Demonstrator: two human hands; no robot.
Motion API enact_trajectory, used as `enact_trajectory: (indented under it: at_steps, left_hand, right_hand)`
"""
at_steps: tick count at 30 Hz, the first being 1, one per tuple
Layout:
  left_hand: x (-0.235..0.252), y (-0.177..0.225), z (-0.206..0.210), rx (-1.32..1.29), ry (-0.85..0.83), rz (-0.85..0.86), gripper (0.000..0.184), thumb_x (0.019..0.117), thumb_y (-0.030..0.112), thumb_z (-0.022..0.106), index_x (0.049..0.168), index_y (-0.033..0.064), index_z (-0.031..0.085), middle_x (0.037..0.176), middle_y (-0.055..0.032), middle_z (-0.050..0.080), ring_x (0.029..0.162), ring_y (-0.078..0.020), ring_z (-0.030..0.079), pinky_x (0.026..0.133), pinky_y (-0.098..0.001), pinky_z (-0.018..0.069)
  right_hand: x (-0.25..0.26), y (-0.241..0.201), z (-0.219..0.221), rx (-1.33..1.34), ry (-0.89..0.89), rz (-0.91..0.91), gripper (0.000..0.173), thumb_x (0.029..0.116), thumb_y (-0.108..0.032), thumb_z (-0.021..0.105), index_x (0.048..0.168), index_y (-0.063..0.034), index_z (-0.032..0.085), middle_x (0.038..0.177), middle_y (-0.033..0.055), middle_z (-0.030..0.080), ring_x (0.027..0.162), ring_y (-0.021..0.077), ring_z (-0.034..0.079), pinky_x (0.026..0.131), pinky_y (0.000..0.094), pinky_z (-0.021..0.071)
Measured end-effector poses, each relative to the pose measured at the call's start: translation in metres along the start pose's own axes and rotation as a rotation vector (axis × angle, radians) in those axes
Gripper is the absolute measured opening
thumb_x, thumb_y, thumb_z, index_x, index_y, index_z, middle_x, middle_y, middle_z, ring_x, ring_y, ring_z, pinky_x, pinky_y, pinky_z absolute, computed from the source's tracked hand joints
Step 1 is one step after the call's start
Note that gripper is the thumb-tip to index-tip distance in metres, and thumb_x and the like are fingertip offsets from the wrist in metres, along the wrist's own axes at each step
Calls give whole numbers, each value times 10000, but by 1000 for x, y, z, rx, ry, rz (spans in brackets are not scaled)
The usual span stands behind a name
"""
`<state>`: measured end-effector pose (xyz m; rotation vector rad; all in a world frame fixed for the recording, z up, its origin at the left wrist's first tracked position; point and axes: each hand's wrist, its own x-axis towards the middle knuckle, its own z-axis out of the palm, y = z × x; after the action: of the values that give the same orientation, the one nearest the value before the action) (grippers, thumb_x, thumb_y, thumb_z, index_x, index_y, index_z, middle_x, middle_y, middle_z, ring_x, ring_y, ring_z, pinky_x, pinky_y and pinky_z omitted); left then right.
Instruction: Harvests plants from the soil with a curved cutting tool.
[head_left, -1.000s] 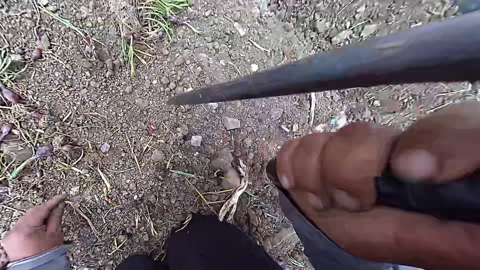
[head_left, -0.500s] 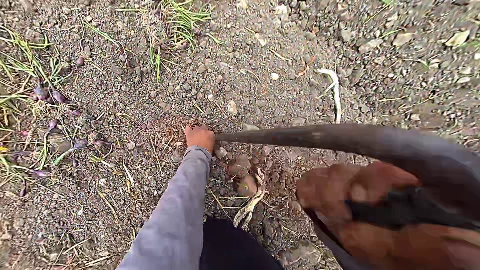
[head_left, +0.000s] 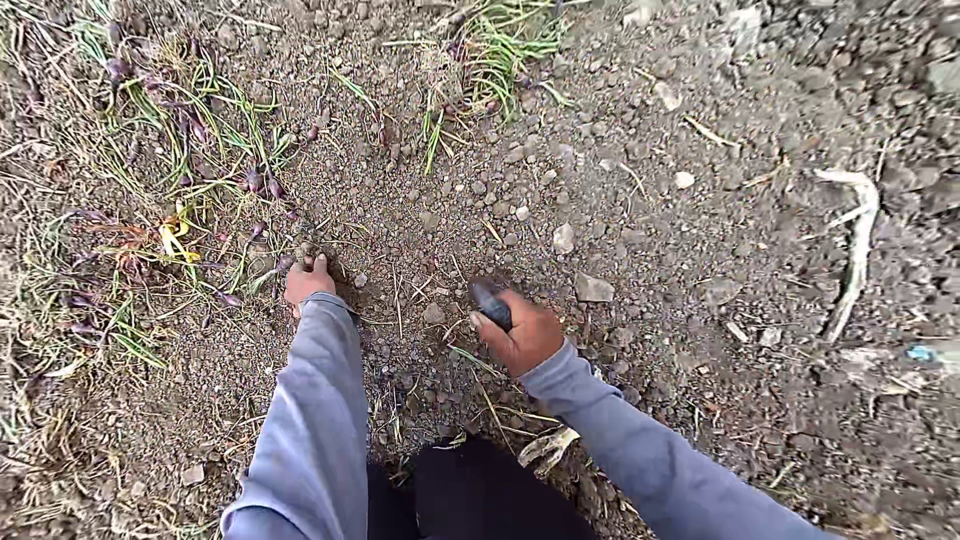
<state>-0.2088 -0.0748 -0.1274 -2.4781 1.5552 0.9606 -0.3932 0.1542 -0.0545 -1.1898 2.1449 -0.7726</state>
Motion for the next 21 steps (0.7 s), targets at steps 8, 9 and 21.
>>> enact_trajectory:
  at_steps: [8, 9, 21]
  left_hand:
    - [-47, -62, -205, -187, 81, 180, 430, 1102, 185, 279, 1268, -46, 602, 1084, -220, 648, 823, -276, 654, 792, -500, 563]
    - [-53, -68, -236, -40, 101, 190, 431, 1102, 172, 300, 1248, -67, 627, 1134, -274, 657, 941, -361, 663, 875, -567, 526]
    - [46, -27, -101, 238, -237, 539, 451, 1025, 249, 623, 1407, 12, 580, 1376, -298, 599, 1236, -519, 599, 1000, -748, 438]
  right_hand:
    - [2, 3, 7, -48, -182, 233, 480, 1005, -347, 614, 1142, 114, 624, 846, 322, 681, 794, 530, 685, 713, 702, 516]
    - [2, 3, 6, -55, -195, 256, 478, 1012, -337, 613, 1156, 119, 616, 875, 338, 678, 822, 543, 680, 737, 711, 509]
    - [-13, 14, 27, -147, 78, 261, 488, 996, -305, 574, 1108, 170, 599, 783, 301, 633, 681, 436, 629, 667, 623, 495]
